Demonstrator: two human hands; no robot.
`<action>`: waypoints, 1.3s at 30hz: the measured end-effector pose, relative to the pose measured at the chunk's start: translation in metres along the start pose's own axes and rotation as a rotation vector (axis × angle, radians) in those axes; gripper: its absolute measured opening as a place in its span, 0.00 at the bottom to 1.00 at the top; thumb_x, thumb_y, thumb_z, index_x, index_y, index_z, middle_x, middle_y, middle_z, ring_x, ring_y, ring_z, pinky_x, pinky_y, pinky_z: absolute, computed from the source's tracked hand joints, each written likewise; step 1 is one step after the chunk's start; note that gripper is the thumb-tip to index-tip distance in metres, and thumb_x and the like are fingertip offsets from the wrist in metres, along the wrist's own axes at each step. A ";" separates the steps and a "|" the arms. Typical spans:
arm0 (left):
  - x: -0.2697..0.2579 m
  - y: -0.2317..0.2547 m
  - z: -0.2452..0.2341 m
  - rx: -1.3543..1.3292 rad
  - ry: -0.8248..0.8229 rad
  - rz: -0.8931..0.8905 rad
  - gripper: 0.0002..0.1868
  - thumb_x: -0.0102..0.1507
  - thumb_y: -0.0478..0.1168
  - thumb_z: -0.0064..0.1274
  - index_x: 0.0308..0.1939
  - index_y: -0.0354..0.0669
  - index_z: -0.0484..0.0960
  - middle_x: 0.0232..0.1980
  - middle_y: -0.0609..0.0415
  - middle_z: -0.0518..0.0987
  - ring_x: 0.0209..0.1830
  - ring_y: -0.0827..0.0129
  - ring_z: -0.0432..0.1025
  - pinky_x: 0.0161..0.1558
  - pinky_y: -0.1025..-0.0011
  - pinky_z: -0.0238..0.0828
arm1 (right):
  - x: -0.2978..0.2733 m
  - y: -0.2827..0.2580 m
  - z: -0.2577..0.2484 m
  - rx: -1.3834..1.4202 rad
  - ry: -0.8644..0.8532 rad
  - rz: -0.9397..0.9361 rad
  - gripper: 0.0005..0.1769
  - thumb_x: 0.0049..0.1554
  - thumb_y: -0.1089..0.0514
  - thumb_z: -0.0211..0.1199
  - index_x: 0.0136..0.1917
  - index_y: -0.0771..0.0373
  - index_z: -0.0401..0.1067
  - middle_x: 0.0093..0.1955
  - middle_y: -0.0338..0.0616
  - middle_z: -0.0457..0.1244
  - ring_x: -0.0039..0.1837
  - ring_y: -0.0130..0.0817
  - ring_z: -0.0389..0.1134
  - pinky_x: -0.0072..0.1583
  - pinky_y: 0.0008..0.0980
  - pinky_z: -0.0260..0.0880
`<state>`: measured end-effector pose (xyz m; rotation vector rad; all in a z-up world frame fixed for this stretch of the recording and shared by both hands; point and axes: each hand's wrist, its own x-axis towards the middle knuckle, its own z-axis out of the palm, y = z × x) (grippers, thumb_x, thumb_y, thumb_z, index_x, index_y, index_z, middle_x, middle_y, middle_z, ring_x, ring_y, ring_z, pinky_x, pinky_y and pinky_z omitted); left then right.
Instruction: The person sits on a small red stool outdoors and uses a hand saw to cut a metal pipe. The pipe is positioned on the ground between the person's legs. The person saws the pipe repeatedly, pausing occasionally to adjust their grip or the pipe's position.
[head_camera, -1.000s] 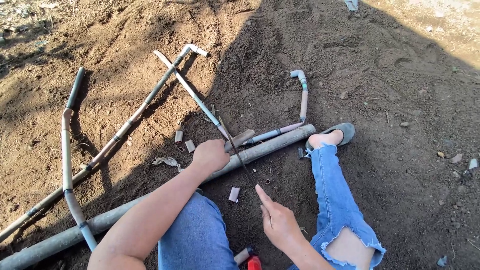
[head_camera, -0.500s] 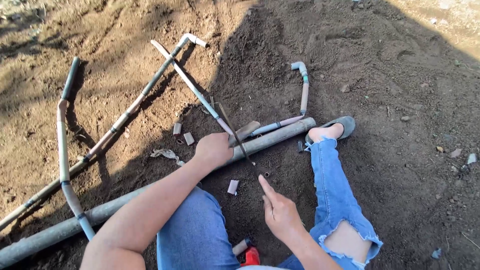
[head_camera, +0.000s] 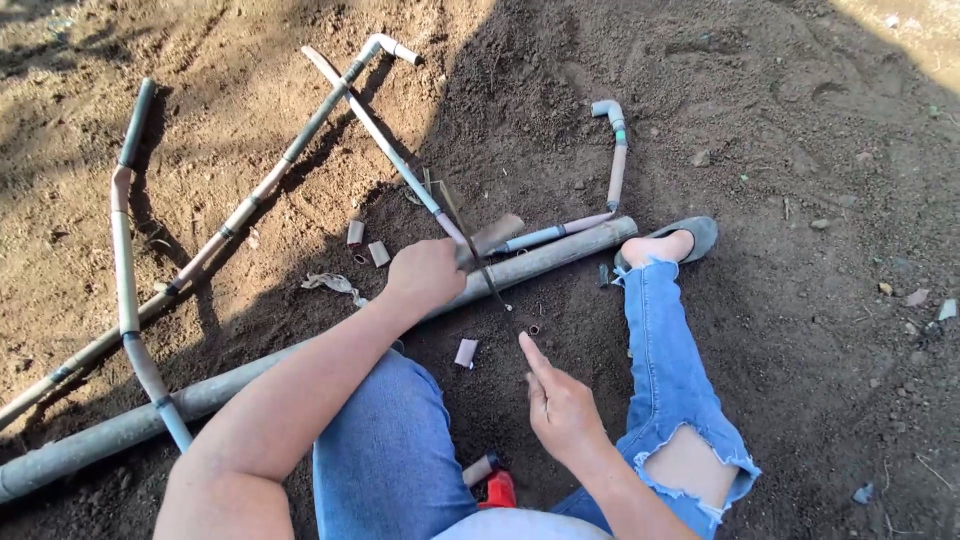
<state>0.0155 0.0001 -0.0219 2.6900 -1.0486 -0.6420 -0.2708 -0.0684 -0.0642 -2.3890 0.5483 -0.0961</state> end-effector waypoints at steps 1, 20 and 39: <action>-0.007 0.009 0.007 0.037 -0.023 0.076 0.16 0.62 0.43 0.47 0.48 0.42 0.84 0.47 0.45 0.87 0.47 0.43 0.82 0.47 0.48 0.81 | 0.001 -0.001 -0.006 -0.004 0.030 -0.001 0.37 0.67 0.57 0.52 0.87 0.43 0.51 0.34 0.42 0.63 0.36 0.40 0.64 0.45 0.42 0.65; -0.007 0.013 -0.005 0.125 -0.032 0.166 0.17 0.60 0.44 0.47 0.47 0.43 0.84 0.47 0.47 0.86 0.48 0.44 0.81 0.47 0.48 0.80 | 0.002 0.006 0.003 -0.014 0.121 -0.051 0.36 0.68 0.57 0.54 0.87 0.45 0.54 0.32 0.39 0.58 0.34 0.38 0.59 0.43 0.40 0.64; -0.009 -0.001 -0.021 0.042 -0.022 0.068 0.27 0.65 0.65 0.47 0.49 0.49 0.86 0.48 0.44 0.88 0.50 0.43 0.82 0.52 0.47 0.78 | -0.005 0.002 0.011 0.015 0.062 -0.044 0.39 0.67 0.59 0.53 0.88 0.43 0.49 0.33 0.41 0.59 0.35 0.40 0.59 0.45 0.40 0.65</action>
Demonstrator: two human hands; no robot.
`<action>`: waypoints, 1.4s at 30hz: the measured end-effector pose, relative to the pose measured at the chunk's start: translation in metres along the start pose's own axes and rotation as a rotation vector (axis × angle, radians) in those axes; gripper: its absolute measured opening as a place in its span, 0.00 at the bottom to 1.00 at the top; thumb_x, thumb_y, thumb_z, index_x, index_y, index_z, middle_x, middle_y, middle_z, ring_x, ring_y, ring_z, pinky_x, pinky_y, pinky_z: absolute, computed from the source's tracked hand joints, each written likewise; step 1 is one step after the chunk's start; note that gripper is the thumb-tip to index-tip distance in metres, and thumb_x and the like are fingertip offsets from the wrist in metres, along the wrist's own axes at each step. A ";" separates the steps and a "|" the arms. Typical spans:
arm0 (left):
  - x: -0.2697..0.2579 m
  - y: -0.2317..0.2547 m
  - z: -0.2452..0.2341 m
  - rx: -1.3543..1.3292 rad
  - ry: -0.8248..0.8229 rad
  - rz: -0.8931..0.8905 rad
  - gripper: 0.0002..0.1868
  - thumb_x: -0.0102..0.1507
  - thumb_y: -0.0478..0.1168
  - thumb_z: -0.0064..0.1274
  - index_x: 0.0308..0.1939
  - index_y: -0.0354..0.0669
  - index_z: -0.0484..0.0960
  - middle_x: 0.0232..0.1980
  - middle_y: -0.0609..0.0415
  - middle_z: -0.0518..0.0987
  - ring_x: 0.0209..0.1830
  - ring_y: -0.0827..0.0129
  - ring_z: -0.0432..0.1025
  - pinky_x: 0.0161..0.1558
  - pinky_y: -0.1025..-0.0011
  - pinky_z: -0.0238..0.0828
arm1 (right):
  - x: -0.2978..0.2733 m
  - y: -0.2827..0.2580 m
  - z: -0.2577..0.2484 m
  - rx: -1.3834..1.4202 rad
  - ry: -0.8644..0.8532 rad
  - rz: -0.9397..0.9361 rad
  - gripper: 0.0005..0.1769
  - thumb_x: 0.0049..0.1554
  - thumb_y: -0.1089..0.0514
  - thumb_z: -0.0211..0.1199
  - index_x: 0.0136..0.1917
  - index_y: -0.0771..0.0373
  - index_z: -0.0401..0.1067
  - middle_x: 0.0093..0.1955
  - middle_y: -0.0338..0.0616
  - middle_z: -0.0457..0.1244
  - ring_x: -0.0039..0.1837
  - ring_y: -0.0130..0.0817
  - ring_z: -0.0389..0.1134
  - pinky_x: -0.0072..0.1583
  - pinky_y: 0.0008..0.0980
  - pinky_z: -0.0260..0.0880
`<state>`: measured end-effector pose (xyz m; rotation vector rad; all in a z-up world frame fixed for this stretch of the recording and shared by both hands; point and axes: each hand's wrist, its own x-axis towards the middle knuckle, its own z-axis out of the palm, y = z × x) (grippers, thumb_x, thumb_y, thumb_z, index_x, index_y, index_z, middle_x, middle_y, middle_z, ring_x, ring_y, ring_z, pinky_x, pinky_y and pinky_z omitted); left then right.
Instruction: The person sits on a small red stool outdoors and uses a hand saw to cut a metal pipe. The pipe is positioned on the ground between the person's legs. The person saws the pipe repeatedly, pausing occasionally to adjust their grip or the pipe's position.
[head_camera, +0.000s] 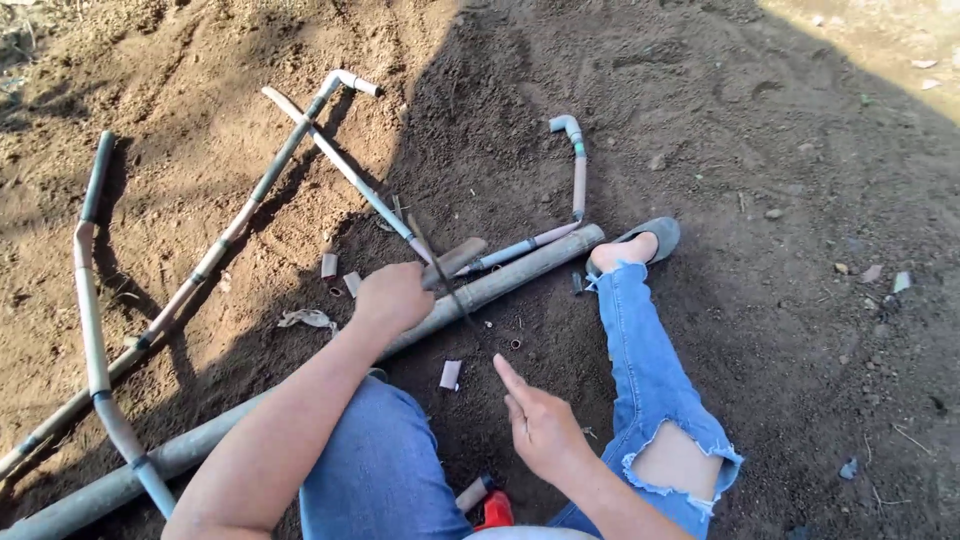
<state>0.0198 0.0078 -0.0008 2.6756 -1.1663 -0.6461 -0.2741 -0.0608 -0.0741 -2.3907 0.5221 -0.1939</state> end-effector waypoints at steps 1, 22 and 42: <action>0.007 -0.013 0.006 0.011 0.007 -0.038 0.20 0.63 0.55 0.48 0.48 0.47 0.85 0.47 0.44 0.87 0.49 0.42 0.81 0.49 0.47 0.79 | -0.004 0.003 0.005 0.011 -0.035 0.005 0.39 0.67 0.59 0.53 0.88 0.43 0.49 0.35 0.43 0.62 0.36 0.42 0.61 0.45 0.41 0.65; -0.005 0.001 0.009 0.155 0.001 0.065 0.13 0.62 0.48 0.49 0.45 0.49 0.82 0.44 0.49 0.87 0.46 0.45 0.82 0.45 0.47 0.80 | 0.011 -0.018 -0.022 0.073 -0.143 0.137 0.38 0.69 0.57 0.50 0.89 0.39 0.47 0.37 0.43 0.64 0.39 0.38 0.63 0.49 0.39 0.66; 0.007 -0.020 0.007 0.220 0.090 0.038 0.15 0.60 0.51 0.49 0.43 0.49 0.81 0.44 0.46 0.88 0.47 0.41 0.82 0.48 0.47 0.79 | 0.011 -0.032 -0.007 0.194 -0.060 0.035 0.40 0.69 0.62 0.51 0.89 0.44 0.46 0.39 0.52 0.61 0.41 0.48 0.64 0.52 0.41 0.69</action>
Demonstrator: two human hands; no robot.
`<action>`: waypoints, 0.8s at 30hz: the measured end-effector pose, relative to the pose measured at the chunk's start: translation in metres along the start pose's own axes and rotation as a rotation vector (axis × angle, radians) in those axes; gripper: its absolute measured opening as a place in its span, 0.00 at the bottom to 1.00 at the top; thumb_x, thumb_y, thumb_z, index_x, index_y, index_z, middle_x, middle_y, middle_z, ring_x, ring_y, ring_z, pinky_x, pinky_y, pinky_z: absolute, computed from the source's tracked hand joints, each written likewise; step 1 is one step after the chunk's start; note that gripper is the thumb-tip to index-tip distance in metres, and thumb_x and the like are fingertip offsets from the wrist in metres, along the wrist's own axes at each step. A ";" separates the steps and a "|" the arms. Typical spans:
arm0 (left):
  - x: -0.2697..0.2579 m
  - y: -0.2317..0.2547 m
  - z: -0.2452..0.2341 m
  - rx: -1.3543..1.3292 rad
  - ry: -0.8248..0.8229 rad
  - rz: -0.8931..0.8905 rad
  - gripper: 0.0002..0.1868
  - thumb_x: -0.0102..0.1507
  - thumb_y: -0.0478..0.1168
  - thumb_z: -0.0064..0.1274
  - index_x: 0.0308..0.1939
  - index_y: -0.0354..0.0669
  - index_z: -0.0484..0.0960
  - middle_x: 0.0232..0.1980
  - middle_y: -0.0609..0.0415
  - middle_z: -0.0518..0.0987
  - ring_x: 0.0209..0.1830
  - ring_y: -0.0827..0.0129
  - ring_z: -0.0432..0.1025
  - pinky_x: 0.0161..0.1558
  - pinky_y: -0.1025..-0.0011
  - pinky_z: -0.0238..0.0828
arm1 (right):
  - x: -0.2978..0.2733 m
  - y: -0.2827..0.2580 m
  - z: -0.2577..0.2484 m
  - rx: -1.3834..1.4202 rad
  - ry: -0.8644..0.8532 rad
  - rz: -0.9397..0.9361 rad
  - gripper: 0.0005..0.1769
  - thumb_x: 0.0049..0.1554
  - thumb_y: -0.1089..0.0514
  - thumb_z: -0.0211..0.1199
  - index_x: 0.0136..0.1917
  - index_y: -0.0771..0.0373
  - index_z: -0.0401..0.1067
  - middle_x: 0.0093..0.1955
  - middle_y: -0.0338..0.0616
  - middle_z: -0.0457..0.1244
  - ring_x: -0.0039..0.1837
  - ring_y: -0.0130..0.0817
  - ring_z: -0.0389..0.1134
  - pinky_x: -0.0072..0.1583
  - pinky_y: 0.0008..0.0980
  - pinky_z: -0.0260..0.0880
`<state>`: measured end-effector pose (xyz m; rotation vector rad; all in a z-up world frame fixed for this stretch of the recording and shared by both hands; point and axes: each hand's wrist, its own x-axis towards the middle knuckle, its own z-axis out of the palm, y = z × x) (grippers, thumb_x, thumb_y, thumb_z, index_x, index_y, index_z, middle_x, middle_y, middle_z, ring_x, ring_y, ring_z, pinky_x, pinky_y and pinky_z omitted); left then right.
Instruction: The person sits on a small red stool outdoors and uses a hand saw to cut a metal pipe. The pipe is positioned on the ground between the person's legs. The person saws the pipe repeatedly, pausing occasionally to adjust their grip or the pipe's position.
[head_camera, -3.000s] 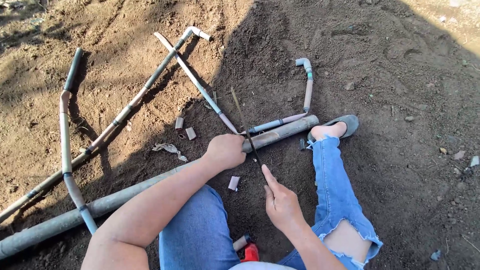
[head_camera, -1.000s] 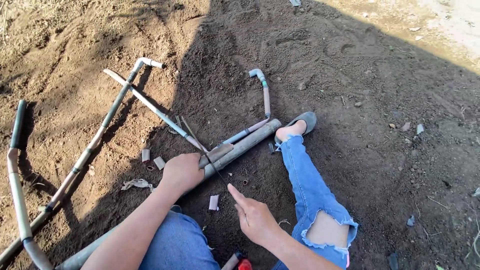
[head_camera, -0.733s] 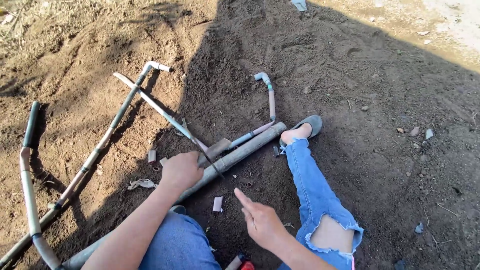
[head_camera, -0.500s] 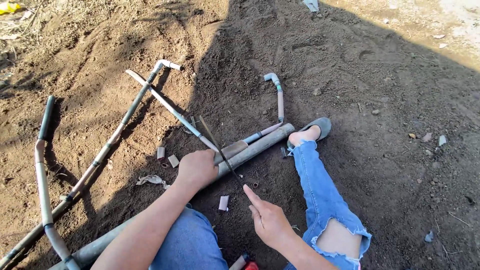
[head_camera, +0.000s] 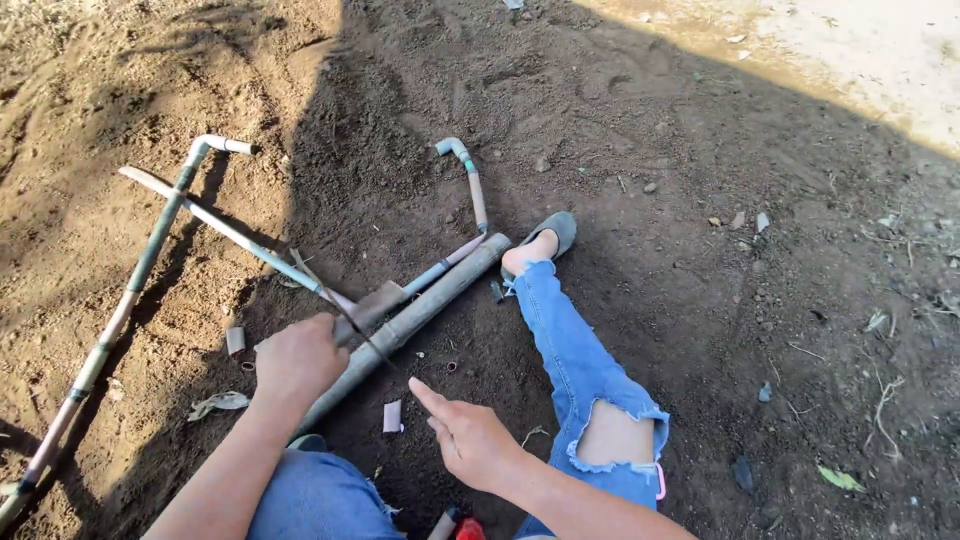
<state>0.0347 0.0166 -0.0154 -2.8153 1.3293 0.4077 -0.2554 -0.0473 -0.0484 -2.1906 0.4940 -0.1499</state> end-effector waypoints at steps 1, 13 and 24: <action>0.003 -0.007 0.000 -0.021 0.020 -0.058 0.15 0.61 0.51 0.50 0.44 0.49 0.82 0.46 0.46 0.88 0.49 0.43 0.82 0.49 0.48 0.79 | 0.000 -0.005 -0.001 -0.024 -0.031 -0.006 0.38 0.70 0.60 0.50 0.90 0.47 0.46 0.38 0.51 0.61 0.40 0.48 0.62 0.48 0.43 0.65; 0.000 0.000 -0.007 -0.025 -0.062 -0.051 0.15 0.60 0.49 0.47 0.46 0.52 0.82 0.46 0.49 0.88 0.49 0.45 0.82 0.50 0.49 0.80 | 0.005 -0.021 -0.019 -0.013 -0.093 0.047 0.36 0.71 0.59 0.49 0.90 0.48 0.47 0.35 0.47 0.58 0.37 0.42 0.56 0.44 0.42 0.58; -0.009 0.012 -0.004 0.007 -0.140 -0.038 0.15 0.61 0.48 0.46 0.47 0.50 0.81 0.46 0.48 0.88 0.49 0.43 0.82 0.45 0.48 0.82 | 0.006 -0.015 -0.015 -0.043 -0.034 0.020 0.35 0.70 0.60 0.50 0.88 0.48 0.52 0.34 0.50 0.63 0.37 0.46 0.62 0.46 0.43 0.64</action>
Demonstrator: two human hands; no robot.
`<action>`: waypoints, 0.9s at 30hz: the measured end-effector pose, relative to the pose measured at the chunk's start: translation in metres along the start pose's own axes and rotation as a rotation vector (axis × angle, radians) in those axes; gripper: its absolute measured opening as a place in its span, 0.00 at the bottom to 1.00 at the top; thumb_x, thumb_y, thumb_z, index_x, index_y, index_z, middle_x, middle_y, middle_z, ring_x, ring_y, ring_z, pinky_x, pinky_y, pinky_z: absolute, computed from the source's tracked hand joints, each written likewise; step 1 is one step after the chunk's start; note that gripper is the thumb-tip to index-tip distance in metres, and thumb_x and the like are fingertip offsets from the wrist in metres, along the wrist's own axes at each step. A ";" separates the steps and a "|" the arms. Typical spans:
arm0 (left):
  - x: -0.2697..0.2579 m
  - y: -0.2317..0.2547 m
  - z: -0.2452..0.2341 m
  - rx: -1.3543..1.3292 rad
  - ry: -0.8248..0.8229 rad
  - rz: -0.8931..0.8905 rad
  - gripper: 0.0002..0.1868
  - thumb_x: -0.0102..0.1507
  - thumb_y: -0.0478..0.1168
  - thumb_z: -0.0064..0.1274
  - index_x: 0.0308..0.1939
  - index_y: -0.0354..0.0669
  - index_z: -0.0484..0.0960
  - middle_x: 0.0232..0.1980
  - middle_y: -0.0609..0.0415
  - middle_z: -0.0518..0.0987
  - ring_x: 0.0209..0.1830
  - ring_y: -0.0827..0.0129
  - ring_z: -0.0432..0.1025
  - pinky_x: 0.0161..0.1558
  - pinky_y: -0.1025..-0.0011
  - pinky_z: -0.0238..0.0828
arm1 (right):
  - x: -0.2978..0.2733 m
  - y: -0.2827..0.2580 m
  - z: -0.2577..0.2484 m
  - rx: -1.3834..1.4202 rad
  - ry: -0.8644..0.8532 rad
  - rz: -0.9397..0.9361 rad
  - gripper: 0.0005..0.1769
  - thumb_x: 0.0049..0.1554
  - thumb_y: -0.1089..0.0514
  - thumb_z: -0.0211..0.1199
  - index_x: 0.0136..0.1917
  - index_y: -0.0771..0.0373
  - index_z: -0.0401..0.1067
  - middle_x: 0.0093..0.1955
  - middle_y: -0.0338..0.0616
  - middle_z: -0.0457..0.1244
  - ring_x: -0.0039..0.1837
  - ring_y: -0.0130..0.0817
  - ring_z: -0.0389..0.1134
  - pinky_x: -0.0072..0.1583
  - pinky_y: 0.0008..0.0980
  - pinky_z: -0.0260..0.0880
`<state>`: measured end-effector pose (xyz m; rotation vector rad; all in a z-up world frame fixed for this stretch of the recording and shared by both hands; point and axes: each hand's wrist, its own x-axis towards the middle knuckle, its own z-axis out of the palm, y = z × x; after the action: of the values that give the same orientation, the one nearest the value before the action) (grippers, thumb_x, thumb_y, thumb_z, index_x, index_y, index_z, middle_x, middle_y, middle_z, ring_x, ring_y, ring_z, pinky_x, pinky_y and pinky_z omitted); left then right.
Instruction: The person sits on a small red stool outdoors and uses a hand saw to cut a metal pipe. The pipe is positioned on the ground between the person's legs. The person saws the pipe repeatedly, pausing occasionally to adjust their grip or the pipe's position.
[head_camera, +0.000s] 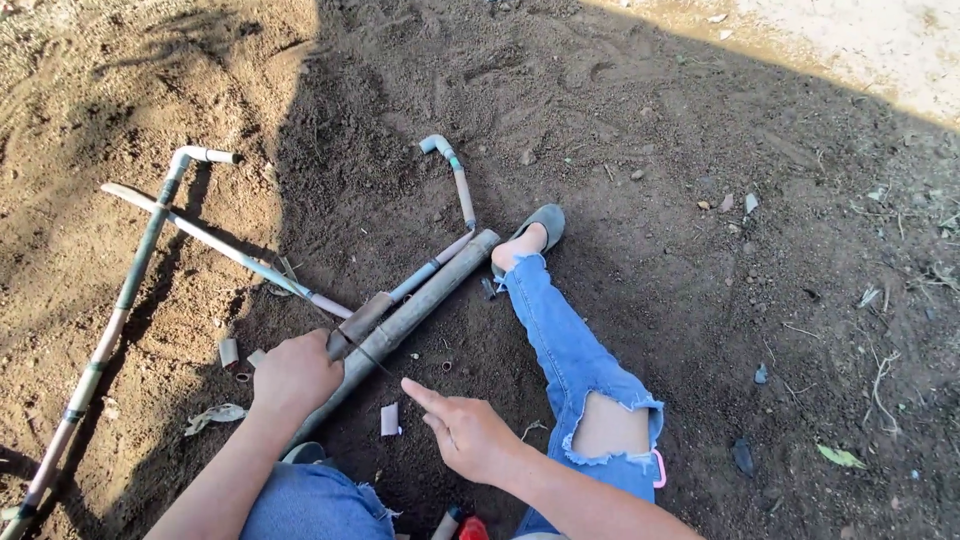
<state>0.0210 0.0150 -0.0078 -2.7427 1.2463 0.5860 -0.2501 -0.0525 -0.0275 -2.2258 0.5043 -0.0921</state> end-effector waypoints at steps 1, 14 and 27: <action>0.000 0.000 -0.004 -0.037 0.004 -0.030 0.14 0.61 0.48 0.46 0.46 0.52 0.82 0.47 0.49 0.88 0.50 0.45 0.82 0.48 0.49 0.81 | 0.002 -0.001 0.001 0.008 -0.025 0.010 0.35 0.71 0.59 0.49 0.89 0.47 0.49 0.36 0.51 0.62 0.38 0.47 0.61 0.46 0.44 0.64; 0.003 0.005 -0.006 -0.092 -0.064 -0.036 0.16 0.61 0.46 0.44 0.47 0.49 0.82 0.49 0.49 0.88 0.52 0.47 0.81 0.48 0.50 0.80 | 0.001 0.007 0.004 -0.011 0.013 -0.001 0.35 0.71 0.59 0.50 0.88 0.46 0.51 0.32 0.45 0.59 0.37 0.44 0.59 0.45 0.44 0.63; 0.013 0.014 0.008 -0.114 0.003 0.005 0.16 0.63 0.49 0.47 0.47 0.49 0.84 0.48 0.46 0.87 0.49 0.42 0.81 0.47 0.48 0.80 | 0.015 0.006 -0.006 -0.037 -0.061 0.064 0.36 0.70 0.54 0.47 0.89 0.41 0.47 0.43 0.50 0.68 0.45 0.48 0.69 0.50 0.43 0.66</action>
<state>0.0161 -0.0016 -0.0188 -2.8343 1.2586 0.6735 -0.2391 -0.0657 -0.0297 -2.2386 0.5476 0.0190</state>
